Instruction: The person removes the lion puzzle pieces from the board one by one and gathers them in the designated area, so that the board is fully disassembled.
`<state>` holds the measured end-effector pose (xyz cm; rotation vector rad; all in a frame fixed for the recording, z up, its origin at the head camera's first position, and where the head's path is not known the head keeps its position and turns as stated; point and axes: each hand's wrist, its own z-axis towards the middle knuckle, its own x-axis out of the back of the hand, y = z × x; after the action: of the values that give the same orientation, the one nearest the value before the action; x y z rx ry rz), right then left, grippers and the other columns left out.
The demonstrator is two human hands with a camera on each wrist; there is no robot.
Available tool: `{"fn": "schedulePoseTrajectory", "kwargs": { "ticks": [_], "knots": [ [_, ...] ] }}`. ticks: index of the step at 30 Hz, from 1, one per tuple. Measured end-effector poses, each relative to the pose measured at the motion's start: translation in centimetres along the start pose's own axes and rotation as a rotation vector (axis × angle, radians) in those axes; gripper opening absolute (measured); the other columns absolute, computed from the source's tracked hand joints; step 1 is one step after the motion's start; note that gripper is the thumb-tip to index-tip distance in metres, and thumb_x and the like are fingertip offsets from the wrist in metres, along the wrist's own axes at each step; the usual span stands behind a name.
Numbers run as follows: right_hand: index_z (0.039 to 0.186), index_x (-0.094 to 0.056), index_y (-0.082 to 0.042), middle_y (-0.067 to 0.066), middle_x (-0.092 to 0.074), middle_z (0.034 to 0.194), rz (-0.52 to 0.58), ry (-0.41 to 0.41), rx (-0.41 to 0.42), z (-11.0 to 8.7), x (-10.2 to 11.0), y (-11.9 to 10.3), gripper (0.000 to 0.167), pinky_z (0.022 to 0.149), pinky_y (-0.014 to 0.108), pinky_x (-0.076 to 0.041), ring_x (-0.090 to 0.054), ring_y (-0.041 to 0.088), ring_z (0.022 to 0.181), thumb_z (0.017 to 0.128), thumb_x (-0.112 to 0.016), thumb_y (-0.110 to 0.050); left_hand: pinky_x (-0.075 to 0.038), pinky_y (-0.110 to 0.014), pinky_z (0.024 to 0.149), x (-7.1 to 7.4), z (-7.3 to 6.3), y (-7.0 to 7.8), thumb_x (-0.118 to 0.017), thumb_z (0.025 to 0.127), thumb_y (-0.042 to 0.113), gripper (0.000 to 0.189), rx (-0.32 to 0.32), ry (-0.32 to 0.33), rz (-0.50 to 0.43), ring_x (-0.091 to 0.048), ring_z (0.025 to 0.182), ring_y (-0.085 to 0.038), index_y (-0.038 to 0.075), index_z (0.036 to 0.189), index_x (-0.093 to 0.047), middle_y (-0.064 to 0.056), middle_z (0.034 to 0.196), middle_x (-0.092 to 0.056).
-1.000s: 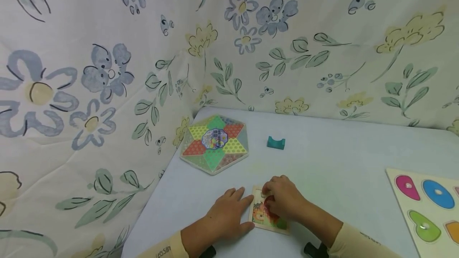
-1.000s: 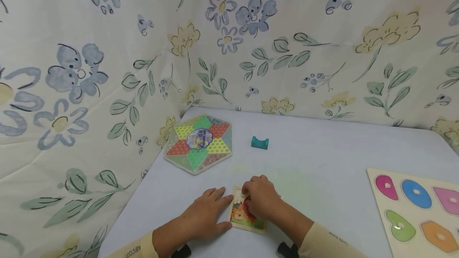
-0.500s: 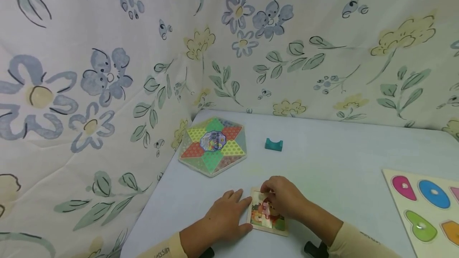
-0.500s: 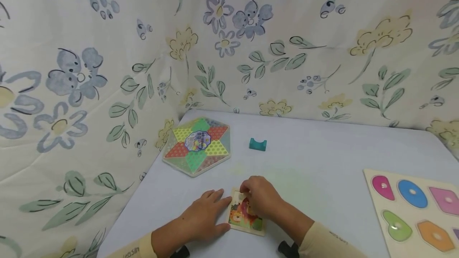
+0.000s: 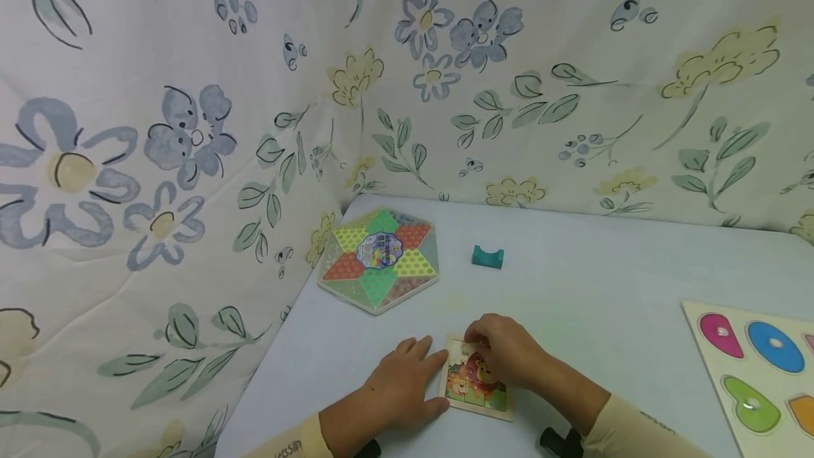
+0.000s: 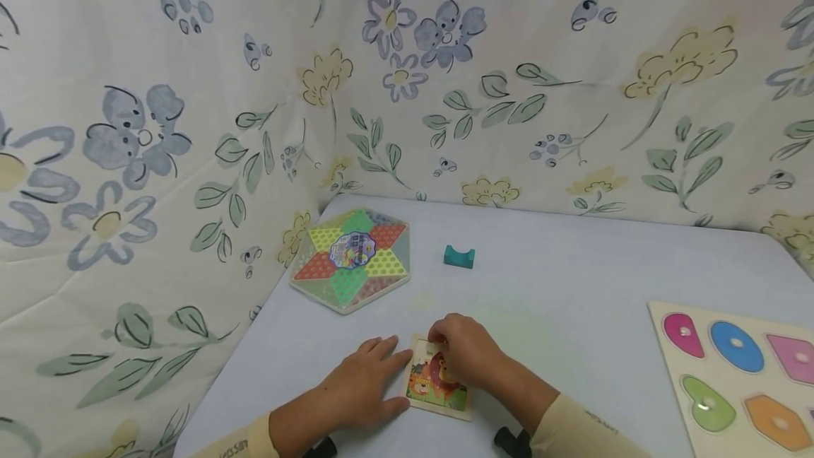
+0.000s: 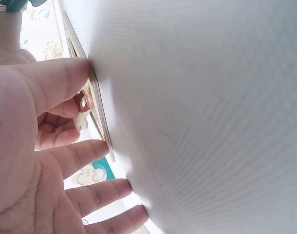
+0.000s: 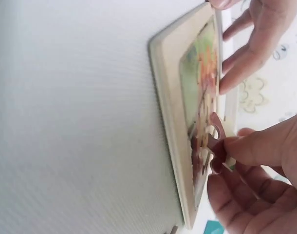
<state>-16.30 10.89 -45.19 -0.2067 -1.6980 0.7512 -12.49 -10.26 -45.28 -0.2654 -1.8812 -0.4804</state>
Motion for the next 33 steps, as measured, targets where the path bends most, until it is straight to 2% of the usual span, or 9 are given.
{"fn": "schedulePoseTrajectory", "kwargs": {
  "ticks": [5, 10, 16, 21, 28, 33],
  "knots": [
    [0.098, -0.076, -0.015, -0.007, -0.067, 0.091, 0.04, -0.014, 0.031, 0.0, 0.7, 0.3, 0.014, 0.078, 0.029, -0.059, -0.059, 0.009, 0.084, 0.092, -0.073, -0.003, -0.043, -0.05, 0.115, 0.0, -0.1, 0.0, -0.07, 0.089, 0.062, 0.074, -0.006, 0.005, 0.006, -0.04, 0.147, -0.031, 0.033, 0.153, -0.047, -0.003, 0.161, -0.042],
    [0.1, -0.076, -0.015, -0.007, -0.068, 0.093, 0.055, 0.021, 0.043, -0.4, 1.8, 0.9, 0.015, 0.076, 0.026, -0.057, -0.06, 0.008, 0.084, 0.092, -0.072, -0.002, -0.042, -0.051, 0.115, 0.0, 0.1, 0.1, -0.07, 0.089, 0.062, 0.074, -0.005, 0.002, 0.002, -0.04, 0.147, -0.032, 0.033, 0.153, -0.047, -0.004, 0.161, -0.042],
    [0.098, -0.075, -0.017, -0.007, -0.068, 0.093, 0.072, 0.038, -0.018, -1.5, 4.1, 2.1, 0.017, 0.073, 0.024, -0.056, -0.06, 0.01, 0.082, 0.093, -0.072, -0.001, -0.041, -0.053, 0.115, -0.1, 0.1, 0.0, -0.07, 0.088, 0.061, 0.074, 0.006, -0.004, -0.016, -0.038, 0.148, -0.033, 0.033, 0.153, -0.047, -0.005, 0.162, -0.041],
    [0.098, -0.073, -0.015, -0.005, -0.067, 0.091, 0.066, 0.029, -0.053, -3.2, 5.8, 4.2, 0.016, 0.068, 0.023, -0.054, -0.06, 0.011, 0.08, 0.092, -0.071, -0.001, -0.041, -0.053, 0.115, -0.2, 0.0, -0.1, -0.07, 0.089, 0.062, 0.074, 0.012, -0.007, -0.015, -0.037, 0.149, -0.033, 0.033, 0.153, -0.047, -0.004, 0.162, -0.041],
    [0.1, -0.072, -0.012, -0.004, -0.067, 0.087, 0.122, -0.035, -0.085, -5.5, 7.0, 7.9, 0.013, 0.065, 0.023, -0.052, -0.06, 0.013, 0.078, 0.092, -0.071, -0.002, -0.041, -0.054, 0.115, -0.1, 0.0, 0.0, -0.07, 0.089, 0.062, 0.074, 0.014, -0.014, -0.025, -0.037, 0.149, -0.033, 0.032, 0.153, -0.047, -0.005, 0.162, -0.04],
    [0.1, -0.071, -0.008, -0.002, -0.071, 0.088, 0.224, -0.125, -0.067, -6.1, 7.1, 9.4, 0.011, 0.064, 0.024, -0.053, -0.063, 0.015, 0.077, 0.092, -0.071, -0.001, -0.042, -0.054, 0.114, 0.0, 0.0, 0.2, -0.07, 0.088, 0.061, 0.074, 0.01, -0.008, -0.025, -0.038, 0.148, -0.034, 0.031, 0.153, -0.048, -0.006, 0.162, -0.042]
  ]
}}
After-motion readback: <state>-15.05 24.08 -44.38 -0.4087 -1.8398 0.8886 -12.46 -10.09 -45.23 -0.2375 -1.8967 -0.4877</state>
